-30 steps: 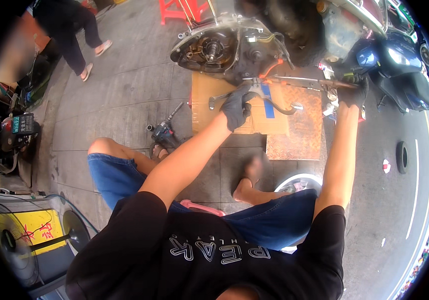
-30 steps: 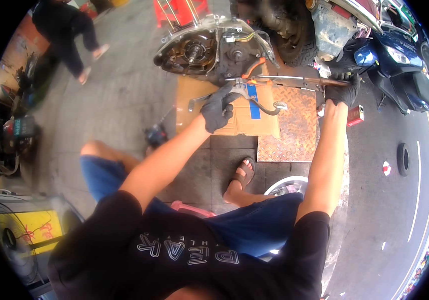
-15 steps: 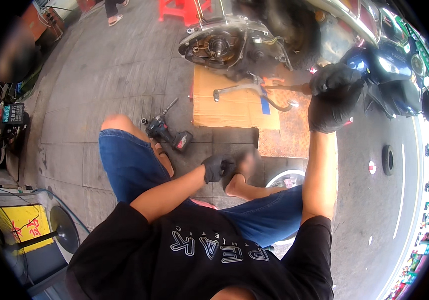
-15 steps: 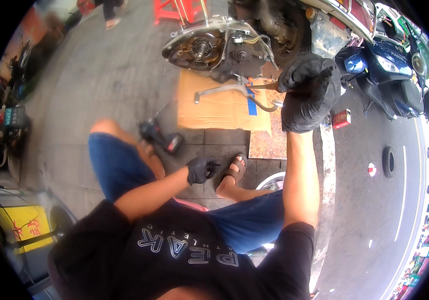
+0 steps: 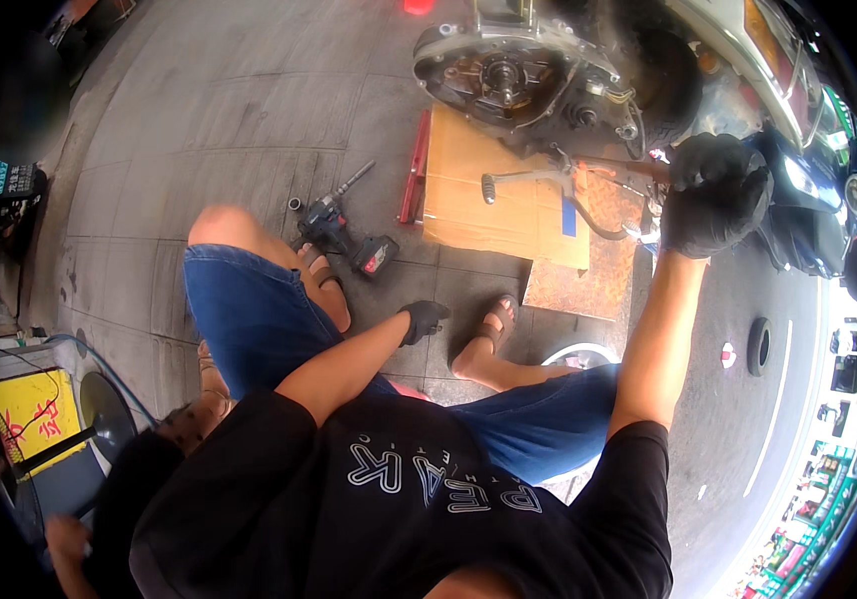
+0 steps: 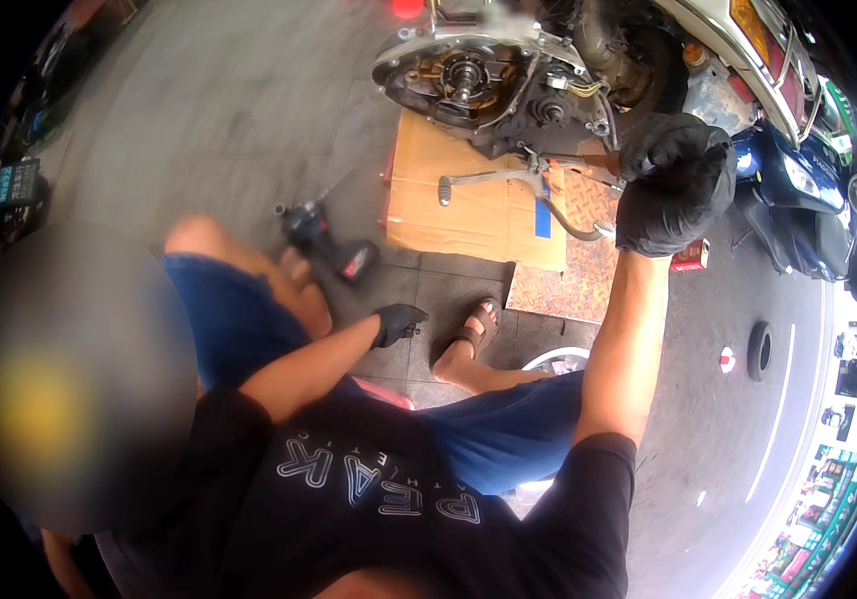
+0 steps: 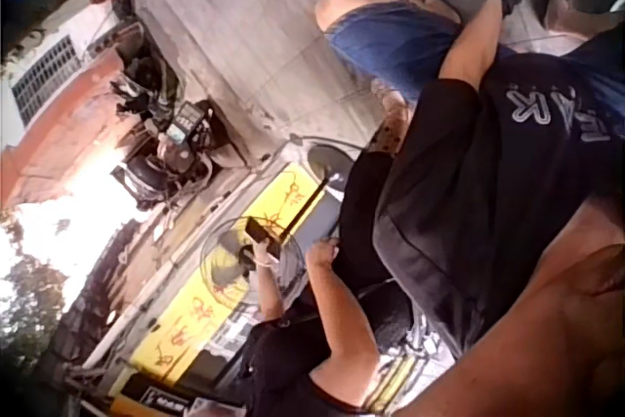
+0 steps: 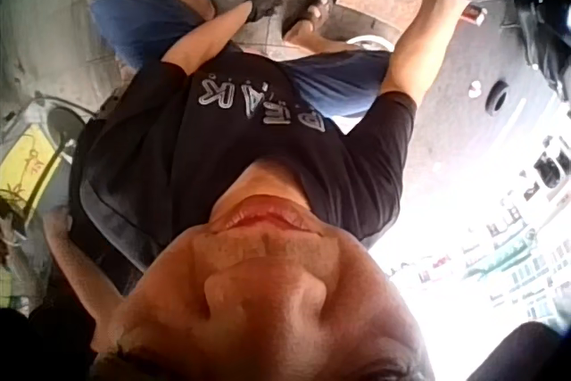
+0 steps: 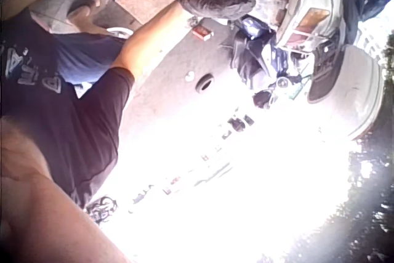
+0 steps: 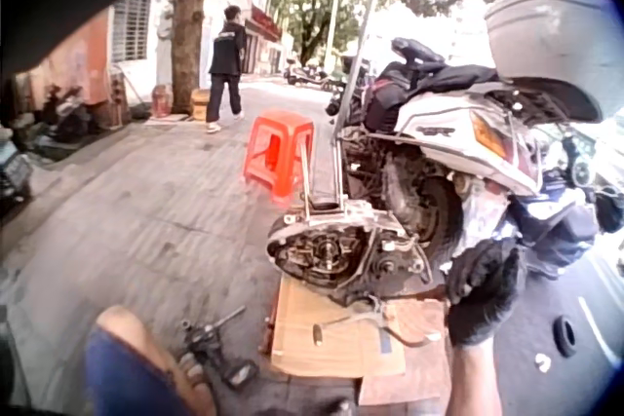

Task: The person puts on black gloves and uses a power tool to remove bolts from an engine case. They then use a wrench, screwdriver, and pliers to detach components from the engine, eventually lifting off a cylinder-shaped metal part.

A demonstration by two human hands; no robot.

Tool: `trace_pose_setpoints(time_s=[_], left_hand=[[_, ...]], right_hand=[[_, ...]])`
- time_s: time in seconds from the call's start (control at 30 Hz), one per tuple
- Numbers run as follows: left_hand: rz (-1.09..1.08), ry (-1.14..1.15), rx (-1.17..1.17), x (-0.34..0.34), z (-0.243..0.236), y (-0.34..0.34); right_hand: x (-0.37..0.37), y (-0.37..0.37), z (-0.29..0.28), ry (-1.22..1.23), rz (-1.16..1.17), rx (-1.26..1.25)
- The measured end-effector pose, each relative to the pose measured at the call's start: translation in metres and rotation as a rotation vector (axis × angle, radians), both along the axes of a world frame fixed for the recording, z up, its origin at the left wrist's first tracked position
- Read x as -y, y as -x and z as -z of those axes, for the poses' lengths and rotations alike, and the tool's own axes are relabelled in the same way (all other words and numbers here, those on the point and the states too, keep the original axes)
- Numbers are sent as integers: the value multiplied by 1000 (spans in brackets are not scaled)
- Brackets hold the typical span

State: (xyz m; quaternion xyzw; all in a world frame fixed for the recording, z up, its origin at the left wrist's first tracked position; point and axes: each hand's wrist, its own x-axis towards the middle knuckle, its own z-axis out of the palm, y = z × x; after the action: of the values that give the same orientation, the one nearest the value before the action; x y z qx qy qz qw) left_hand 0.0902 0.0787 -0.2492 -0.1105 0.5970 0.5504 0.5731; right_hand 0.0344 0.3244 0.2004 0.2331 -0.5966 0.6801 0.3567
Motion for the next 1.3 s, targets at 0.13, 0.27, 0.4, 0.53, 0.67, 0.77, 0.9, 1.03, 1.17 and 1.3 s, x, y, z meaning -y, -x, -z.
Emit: trace_pose_setpoints(time_s=[0.13, 0.27, 0.4, 0.53, 0.67, 0.77, 0.9, 1.03, 1.17, 1.3], left_hand=[[300, 101, -364, -2, -31, 19], [124, -140, -270, -17, -99, 26], [41, -619, -471, -27, -237, 49], [48, -645, -1045, -58, -346, 92], [141, -661, -1540, -91, -396, 114], [233, -688, -1569, -109, -420, 105], [281, -614, -1504, -126, -414, 121], [320, -648, -1461, -122, -423, 125], [464, -598, -1597, -124, -438, 113], [408, -603, -1458, -125, -428, 115]], right_hand=[[-6, 8, 11, -29, 121, 17], [6, 6, 3, -157, -201, 125], [6, 3, 6, -193, -236, 191], [5, -17, 3, -202, -171, 230], [22, -33, -3, -194, 34, 433], [30, -37, -1, -203, 276, 234], [-24, -27, -2, -106, 415, 333], [-72, -17, 46, -353, 714, 740], [-134, -6, 134, -813, 632, 1021], [-150, 15, 170, -742, 437, 884]])
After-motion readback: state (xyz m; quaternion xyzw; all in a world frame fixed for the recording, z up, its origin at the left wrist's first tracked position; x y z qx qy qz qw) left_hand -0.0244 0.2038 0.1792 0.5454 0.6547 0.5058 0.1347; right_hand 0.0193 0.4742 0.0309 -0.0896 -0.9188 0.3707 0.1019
